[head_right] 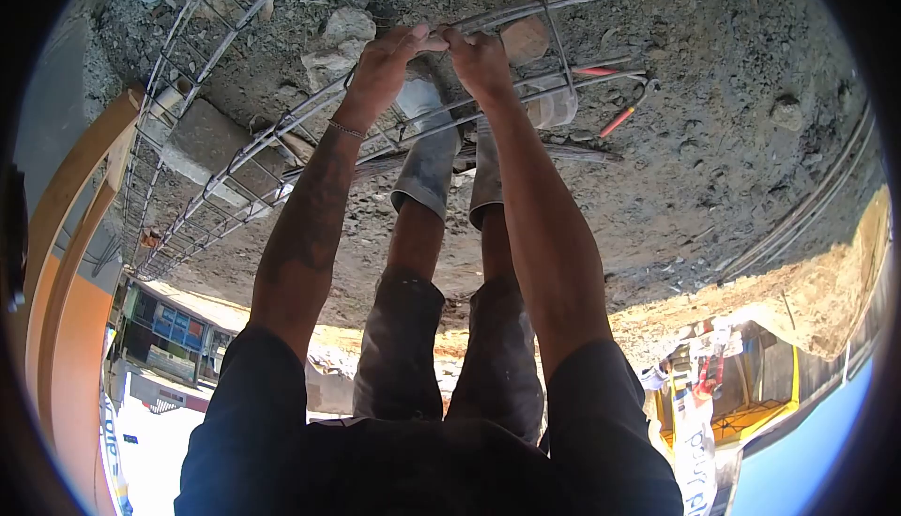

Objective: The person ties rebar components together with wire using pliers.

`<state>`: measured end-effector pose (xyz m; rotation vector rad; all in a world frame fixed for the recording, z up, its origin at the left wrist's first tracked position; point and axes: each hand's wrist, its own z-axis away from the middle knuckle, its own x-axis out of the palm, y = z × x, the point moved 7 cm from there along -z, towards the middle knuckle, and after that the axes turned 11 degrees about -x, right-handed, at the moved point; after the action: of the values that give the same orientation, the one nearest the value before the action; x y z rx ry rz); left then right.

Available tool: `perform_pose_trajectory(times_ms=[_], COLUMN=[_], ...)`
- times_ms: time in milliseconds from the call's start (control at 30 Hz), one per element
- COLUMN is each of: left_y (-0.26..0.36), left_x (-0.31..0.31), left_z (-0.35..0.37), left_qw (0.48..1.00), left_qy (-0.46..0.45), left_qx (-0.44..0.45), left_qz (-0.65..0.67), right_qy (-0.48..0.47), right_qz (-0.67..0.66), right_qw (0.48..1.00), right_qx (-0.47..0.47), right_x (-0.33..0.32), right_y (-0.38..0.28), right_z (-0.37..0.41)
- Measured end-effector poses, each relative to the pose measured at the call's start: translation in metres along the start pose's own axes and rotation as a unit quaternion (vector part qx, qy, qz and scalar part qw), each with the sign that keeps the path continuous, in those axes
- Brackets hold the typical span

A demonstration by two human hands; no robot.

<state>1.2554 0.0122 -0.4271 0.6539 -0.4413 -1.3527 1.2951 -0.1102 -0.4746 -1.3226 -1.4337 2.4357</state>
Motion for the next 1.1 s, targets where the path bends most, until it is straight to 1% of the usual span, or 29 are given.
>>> perform_pose_trajectory(times_ms=[33, 67, 100, 133, 167, 200, 233, 267, 300, 333, 367, 400, 433, 467, 500, 533, 567, 600, 633, 700, 733, 767, 800, 833, 900, 933, 1033, 1067, 1100], left_y=[-0.001, -0.005, -0.006, -0.013, -0.013, -0.018, -0.022, -0.021, -0.017, -0.016, -0.021, -0.023, -0.016, -0.006, -0.01, -0.006, 0.004, 0.006, -0.001, -0.043, -0.049, -0.058, -0.065, -0.065, -0.053, -0.057, -0.065, -0.061, -0.055], left_x=[-0.002, 0.004, 0.01, 0.014, 0.011, 0.009, 0.007, 0.011, 0.01, 0.015, 0.021, 0.024, 0.025, 0.026, 0.03, 0.025, 0.019, 0.012, 0.012, 0.013, 0.01, 0.012, 0.018, 0.015, 0.007, 0.005, 0.003, 0.003, 0.008], left_z=[-0.004, -0.014, -0.02, -0.025, -0.029, -0.033, -0.036, -0.037, -0.044, -0.047, -0.049, -0.051, -0.054, -0.055, -0.052, -0.046, -0.037, -0.03, -0.033, -0.042, -0.048, -0.048, -0.044, -0.044, -0.036, -0.039, -0.057, -0.056, -0.053], left_qw=[1.0, 0.997, 0.987, 0.979, 0.98, 0.974, 0.966, 0.955, 0.955, 0.923, 0.876, 0.876, 0.875, 0.863, 0.863, 0.874, 0.875, 0.875, 0.873, 0.873, 0.873, 0.908, 0.922, 0.923, 0.932, 0.908, 0.924, 0.923, 0.923], left_qy=[0.002, -0.049, -0.099, -0.171, -0.169, -0.167, -0.165, -0.216, -0.216, -0.247, -0.275, -0.276, -0.211, -0.142, -0.143, -0.044, 0.058, 0.078, 0.079, 0.003, 0.003, -0.073, -0.147, -0.148, -0.14, -0.155, -0.119, -0.081, -0.082], left_qx=[-0.001, -0.011, -0.02, -0.093, -0.093, -0.114, -0.135, -0.141, -0.141, -0.128, -0.112, -0.112, -0.035, 0.043, 0.043, 0.061, 0.079, -0.053, -0.052, -0.169, -0.17, -0.227, -0.279, -0.279, -0.329, -0.388, -0.355, -0.371, -0.371], left_qz=[0.002, -0.061, -0.123, -0.051, -0.049, -0.097, -0.146, -0.147, -0.148, -0.265, -0.379, -0.38, -0.434, -0.483, -0.482, -0.481, -0.474, -0.476, -0.478, -0.458, -0.458, -0.345, -0.223, -0.221, -0.06, 0.031, 0.073, 0.057, 0.058], right_qy=[-0.002, 0.011, 0.025, 0.022, 0.007, -0.006, -0.006, -0.007, -0.008, -0.008, -0.017, -0.025, -0.024, 0.019, 0.061, 0.142, 0.142, 0.13, 0.12, 0.125, 0.126, 0.124, 0.125, 0.126, 0.123, 0.123, 0.097, 0.097, 0.109], right_qz=[0.0, -0.115, -0.228, -0.226, -0.254, -0.281, -0.281, -0.27, -0.258, -0.258, -0.23, -0.202, -0.202, -0.16, -0.118, -0.1, -0.1, -0.106, -0.113, -0.108, -0.102, -0.101, -0.11, -0.119, -0.116, -0.114, -0.128, -0.127, -0.12], right_qw=[1.0, 0.992, 0.969, 0.97, 0.953, 0.93, 0.93, 0.931, 0.932, 0.932, 0.94, 0.947, 0.946, 0.957, 0.964, 0.967, 0.967, 0.963, 0.958, 0.96, 0.962, 0.963, 0.96, 0.957, 0.959, 0.96, 0.961, 0.961, 0.964], right_qx=[-0.001, 0.046, 0.092, 0.09, 0.165, 0.239, 0.239, 0.247, 0.254, 0.255, 0.253, 0.25, 0.251, 0.24, 0.229, 0.185, 0.185, 0.211, 0.236, 0.228, 0.218, 0.218, 0.227, 0.235, 0.229, 0.224, 0.225, 0.225, 0.209], right_x=[0.002, -0.003, -0.004, -0.007, -0.003, 0.001, 0.0, -0.004, -0.007, -0.009, -0.01, -0.011, -0.01, -0.016, -0.022, -0.026, -0.027, -0.027, -0.027, -0.027, -0.028, -0.027, -0.026, -0.025, -0.026, -0.026, -0.021, -0.024, -0.028], right_y=[0.003, 0.005, 0.009, 0.007, 0.014, 0.019, 0.017, 0.014, 0.01, 0.007, 0.005, 0.002, -0.002, -0.006, -0.012, -0.017, -0.019, -0.019, -0.019, -0.02, -0.02, -0.02, -0.018, -0.016, -0.016, -0.017, -0.014, -0.017, -0.022], right_z=[0.004, 0.006, 0.007, 0.004, 0.007, 0.011, 0.011, 0.012, 0.012, 0.012, 0.012, 0.012, 0.014, 0.015, 0.014, 0.016, 0.015, 0.016, 0.015, 0.015, 0.016, 0.017, 0.018, 0.02, 0.019, 0.017, 0.016, 0.015, 0.015])
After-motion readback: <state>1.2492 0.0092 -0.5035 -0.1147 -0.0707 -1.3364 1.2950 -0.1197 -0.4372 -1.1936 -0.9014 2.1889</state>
